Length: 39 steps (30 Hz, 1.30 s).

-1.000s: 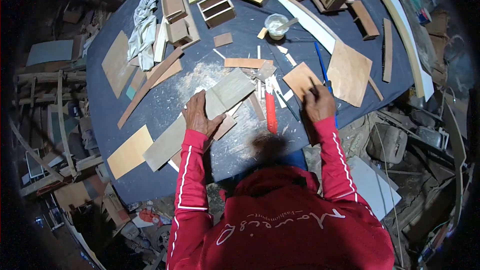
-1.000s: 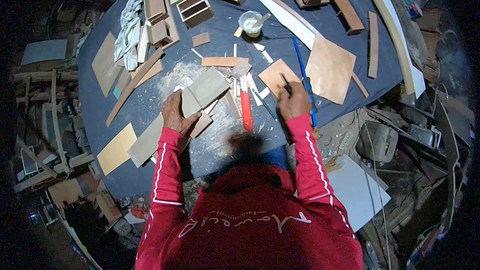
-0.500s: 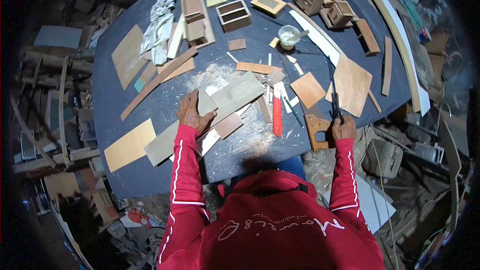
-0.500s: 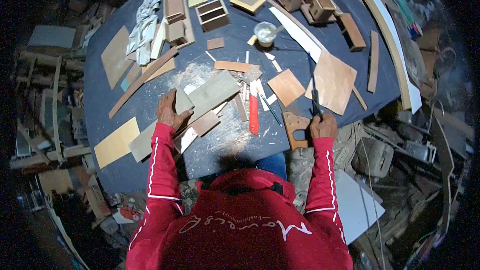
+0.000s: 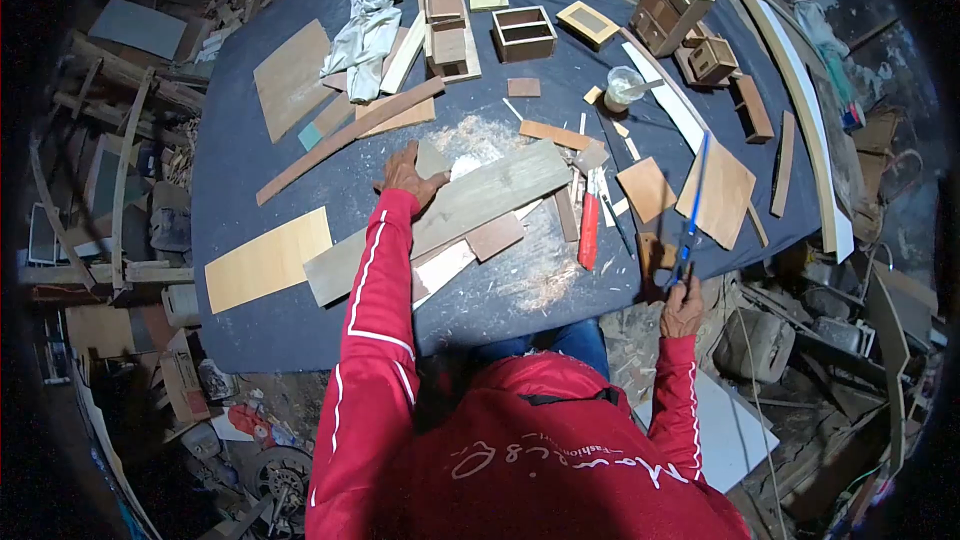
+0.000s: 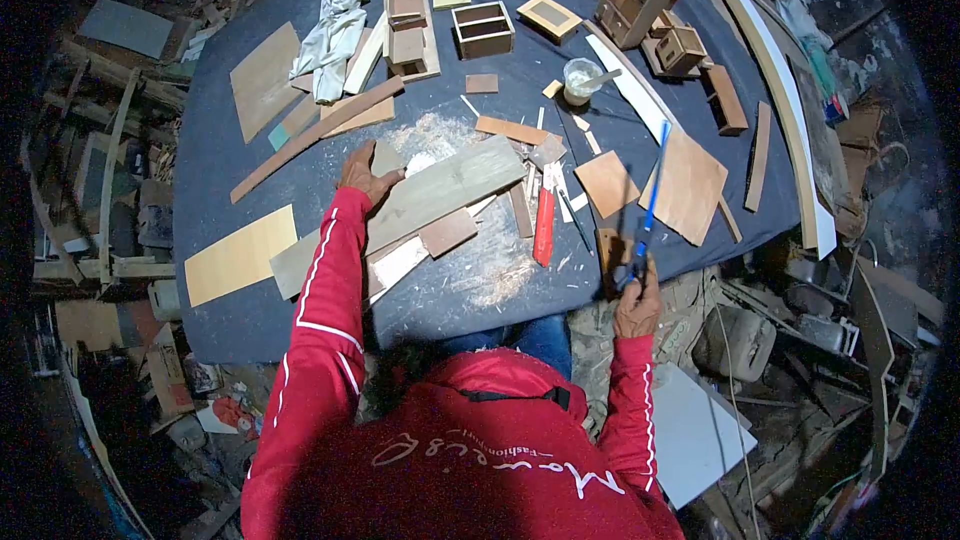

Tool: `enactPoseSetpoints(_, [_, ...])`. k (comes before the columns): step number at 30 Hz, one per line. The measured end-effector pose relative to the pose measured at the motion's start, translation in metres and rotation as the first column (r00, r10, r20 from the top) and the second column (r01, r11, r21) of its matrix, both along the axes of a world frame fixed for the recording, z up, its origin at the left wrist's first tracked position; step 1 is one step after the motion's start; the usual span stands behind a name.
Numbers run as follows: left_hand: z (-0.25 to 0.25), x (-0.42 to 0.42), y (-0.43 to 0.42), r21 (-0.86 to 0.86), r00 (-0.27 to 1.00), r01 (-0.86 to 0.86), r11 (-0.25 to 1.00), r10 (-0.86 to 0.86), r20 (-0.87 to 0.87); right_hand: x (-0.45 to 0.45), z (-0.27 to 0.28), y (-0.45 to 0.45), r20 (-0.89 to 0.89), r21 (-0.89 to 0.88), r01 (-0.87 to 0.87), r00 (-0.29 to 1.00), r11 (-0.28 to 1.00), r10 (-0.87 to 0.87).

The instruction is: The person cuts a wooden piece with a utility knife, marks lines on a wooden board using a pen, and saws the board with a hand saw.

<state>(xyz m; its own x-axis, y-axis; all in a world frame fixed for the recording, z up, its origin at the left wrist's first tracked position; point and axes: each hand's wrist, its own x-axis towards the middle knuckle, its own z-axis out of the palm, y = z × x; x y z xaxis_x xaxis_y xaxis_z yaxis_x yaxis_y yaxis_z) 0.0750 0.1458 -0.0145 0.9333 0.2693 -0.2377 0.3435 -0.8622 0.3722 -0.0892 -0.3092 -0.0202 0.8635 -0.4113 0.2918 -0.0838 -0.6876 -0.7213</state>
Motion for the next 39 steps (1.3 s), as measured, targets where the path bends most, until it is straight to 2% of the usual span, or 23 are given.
enactPoseSetpoints(2, [-0.007,0.002,0.003,0.013,1.0,0.026,1.0,-0.026,-0.003,-0.006,0.001,0.019,-0.002,0.058,-0.121,0.993,0.991,0.122])
enactPoseSetpoints(4, [-0.023,0.003,0.007,0.027,0.999,0.049,0.998,-0.049,-0.008,-0.013,0.0,0.036,-0.17,0.056,-0.163,0.971,0.985,0.17])
enactPoseSetpoints(5, [-0.033,0.002,0.009,0.052,0.992,0.057,0.997,-0.063,0.114,-0.012,-0.005,0.049,-0.117,0.062,-0.179,0.976,0.982,0.186])
enactPoseSetpoints(6, [-0.039,0.001,0.01,0.079,0.969,0.06,0.995,-0.077,0.233,-0.011,0.003,0.064,-0.141,0.094,-0.194,0.968,0.976,0.206])
enactPoseSetpoints(7, [-0.036,-0.002,0.006,0.081,0.97,0.06,0.995,-0.077,0.231,-0.012,0.0,0.072,-0.188,0.108,-0.228,0.951,0.968,0.245])
enactPoseSetpoints(9, [-0.032,-0.012,-0.012,0.022,0.911,-0.038,0.999,0.025,0.411,-0.012,-0.01,0.088,-0.254,0.129,-0.287,0.916,0.949,0.312])
enactPoseSetpoints(10, [-0.03,-0.019,-0.023,0.028,0.913,-0.037,0.999,0.023,0.408,-0.011,-0.011,0.097,-0.275,0.132,-0.313,0.9,0.941,0.338])
enactPoseSetpoints(11, [-0.029,-0.027,-0.035,0.0,0.87,0.083,0.997,-0.073,0.487,-0.009,-0.011,0.106,-0.208,0.2,-0.341,0.901,0.919,0.38])
enactPoseSetpoints(12, [-0.027,-0.034,-0.047,-0.018,0.811,0.204,0.979,-0.159,0.564,-0.008,-0.017,0.112,-0.17,0.187,-0.36,0.905,0.914,0.391])
enactPoseSetpoints(14, [-0.023,-0.042,-0.068,-0.029,0.795,0.242,0.97,-0.181,0.578,-0.005,-0.03,0.118,-0.286,0.211,-0.378,0.858,0.901,0.427])
enactPoseSetpoints(15, [-0.024,-0.045,-0.074,-0.039,0.776,0.28,0.959,-0.202,0.597,-0.003,-0.029,0.122,-0.212,0.173,-0.405,0.875,0.898,0.436])
enactPoseSetpoints(18, [-0.029,-0.05,-0.087,0.042,0.792,0.224,0.974,-0.207,0.574,0.003,-0.029,0.128,-0.197,0.188,-0.437,0.861,0.88,0.469])
enactPoseSetpoints(23, [-0.028,-0.053,-0.093,0.065,0.813,0.218,0.974,-0.219,0.539,0.005,-0.023,0.131,-0.277,0.206,-0.452,0.824,0.868,0.494])
enactPoseSetpoints(26, [-0.024,-0.053,-0.094,0.16,0.823,0.251,0.955,-0.297,0.485,0.007,-0.024,0.131,-0.307,0.191,-0.469,0.806,0.862,0.506])
enactPoseSetpoints(28, [-0.026,-0.054,-0.095,0.31,0.847,0.276,0.91,-0.382,0.369,0.009,-0.022,0.129,-0.341,0.165,-0.471,0.797,0.866,0.499])
enactPoseSetpoints(33, [-0.027,-0.054,-0.096,0.355,0.833,0.274,0.894,-0.406,0.377,0.012,-0.017,0.127,-0.382,0.223,-0.501,0.745,0.836,0.547])
enactPoseSetpoints(35, [-0.029,-0.053,-0.095,0.285,0.826,0.315,0.905,-0.409,0.387,0.013,-0.017,0.126,-0.395,0.235,-0.51,0.728,0.827,0.561])
enactPoseSetpoints(39, [-0.029,-0.055,-0.096,0.3,0.846,0.295,0.907,-0.394,0.36,0.014,-0.024,0.128,-0.425,0.233,-0.507,0.715,0.83,0.556])
